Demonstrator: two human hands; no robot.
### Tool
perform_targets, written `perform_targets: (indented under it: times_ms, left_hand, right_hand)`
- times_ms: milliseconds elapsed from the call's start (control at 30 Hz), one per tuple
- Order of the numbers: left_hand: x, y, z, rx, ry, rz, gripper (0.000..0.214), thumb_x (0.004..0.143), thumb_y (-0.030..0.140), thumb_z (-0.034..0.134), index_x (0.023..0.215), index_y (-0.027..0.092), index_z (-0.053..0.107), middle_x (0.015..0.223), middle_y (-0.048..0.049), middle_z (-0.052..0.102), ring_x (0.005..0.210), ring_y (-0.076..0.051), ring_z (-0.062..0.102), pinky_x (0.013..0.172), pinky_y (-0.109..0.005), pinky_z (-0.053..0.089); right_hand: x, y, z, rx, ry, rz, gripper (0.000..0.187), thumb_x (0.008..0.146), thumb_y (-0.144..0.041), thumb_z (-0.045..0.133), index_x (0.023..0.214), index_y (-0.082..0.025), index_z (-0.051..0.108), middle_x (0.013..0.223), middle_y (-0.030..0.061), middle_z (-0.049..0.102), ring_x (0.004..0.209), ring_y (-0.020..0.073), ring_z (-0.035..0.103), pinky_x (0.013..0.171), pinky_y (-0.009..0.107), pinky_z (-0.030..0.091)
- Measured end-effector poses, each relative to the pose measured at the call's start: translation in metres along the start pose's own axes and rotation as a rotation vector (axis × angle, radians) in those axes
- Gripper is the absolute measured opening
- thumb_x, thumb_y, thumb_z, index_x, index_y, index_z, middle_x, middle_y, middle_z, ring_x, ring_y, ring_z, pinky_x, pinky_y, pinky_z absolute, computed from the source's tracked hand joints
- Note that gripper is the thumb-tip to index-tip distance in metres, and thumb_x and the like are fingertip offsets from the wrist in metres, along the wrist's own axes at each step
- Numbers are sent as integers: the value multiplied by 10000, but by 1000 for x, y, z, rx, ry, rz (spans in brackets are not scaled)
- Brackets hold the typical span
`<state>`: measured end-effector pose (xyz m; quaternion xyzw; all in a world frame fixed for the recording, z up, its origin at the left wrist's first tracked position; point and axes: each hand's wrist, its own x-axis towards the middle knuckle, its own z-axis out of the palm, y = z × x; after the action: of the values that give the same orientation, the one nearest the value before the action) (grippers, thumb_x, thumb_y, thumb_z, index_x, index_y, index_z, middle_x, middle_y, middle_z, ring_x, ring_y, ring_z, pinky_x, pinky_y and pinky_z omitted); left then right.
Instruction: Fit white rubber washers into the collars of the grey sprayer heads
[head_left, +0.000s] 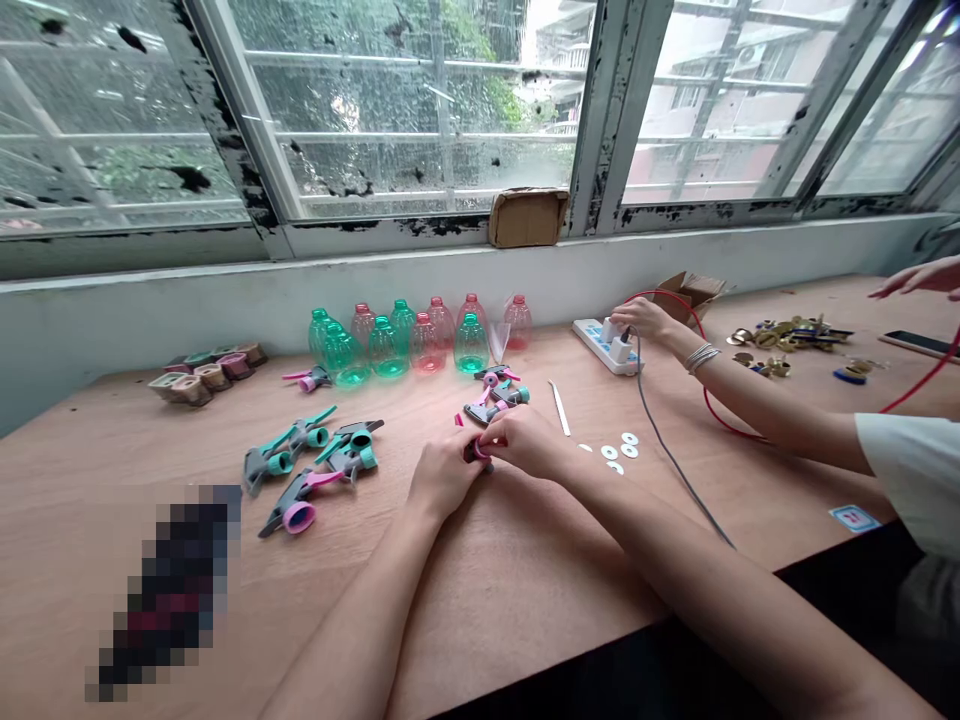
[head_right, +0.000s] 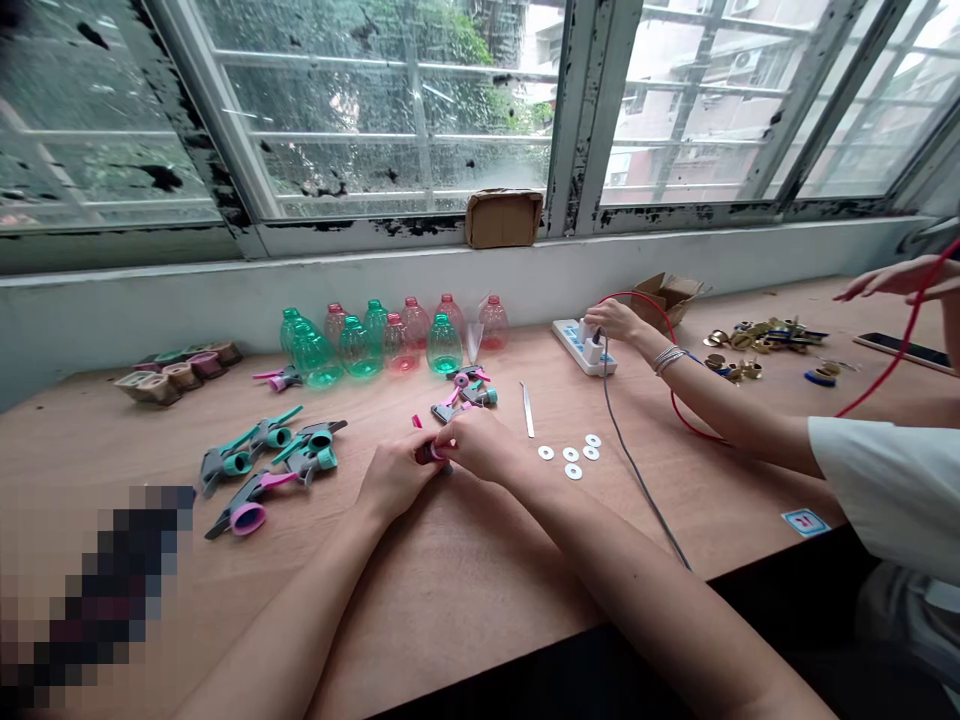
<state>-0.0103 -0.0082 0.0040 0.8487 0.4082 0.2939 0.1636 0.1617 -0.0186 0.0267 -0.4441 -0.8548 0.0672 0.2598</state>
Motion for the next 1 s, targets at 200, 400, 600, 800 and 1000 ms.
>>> perform_targets:
  times_ms: [200,400,600,800,1000]
  left_hand:
    - [1,2,-2,4,-2,-17,210,738,150,637,922,224,707,819,-9,712,744,-174,624,682,-261,443]
    - [0,3,-3,-20,30,-16,204,753,182,625,946,209,687,867,-28,699,747,-174,613,698,-275,457]
    - [2,-10,-42,-36,9,-10,521,729,167,560,1244,244,539,1058,-24,663,789,-155,619,722,-268,502]
    - [-4,-40,-82,655,212,-622,415,794,385,525,1146,187,619,1212,-190,562,1126,-418,499,861,-554,440]
    - [-4,-49,-78,650,164,-606,327,827,188,428,1050,208,666,1127,-161,597,1010,-341,589,823,-459,466]
  right_hand:
    - [18,11,-12,-258,-184,-320,206,824,-117,583,702,-191,730,654,33,662,586,127,522,546,256,266]
    - [13,11,-13,-115,-118,-289,104,816,-247,637,835,-213,734,681,17,666,618,130,552,585,237,330]
    - [10,21,6,101,110,-87,96,805,-257,654,850,-201,719,697,-5,670,605,102,574,608,204,397]
    - [3,56,-26,4,261,245,455,766,-388,703,1197,-265,625,1029,32,706,824,161,636,710,246,453]
    - [-79,98,-69,-156,-147,636,270,750,-406,667,908,-195,728,893,58,724,764,191,647,624,250,426]
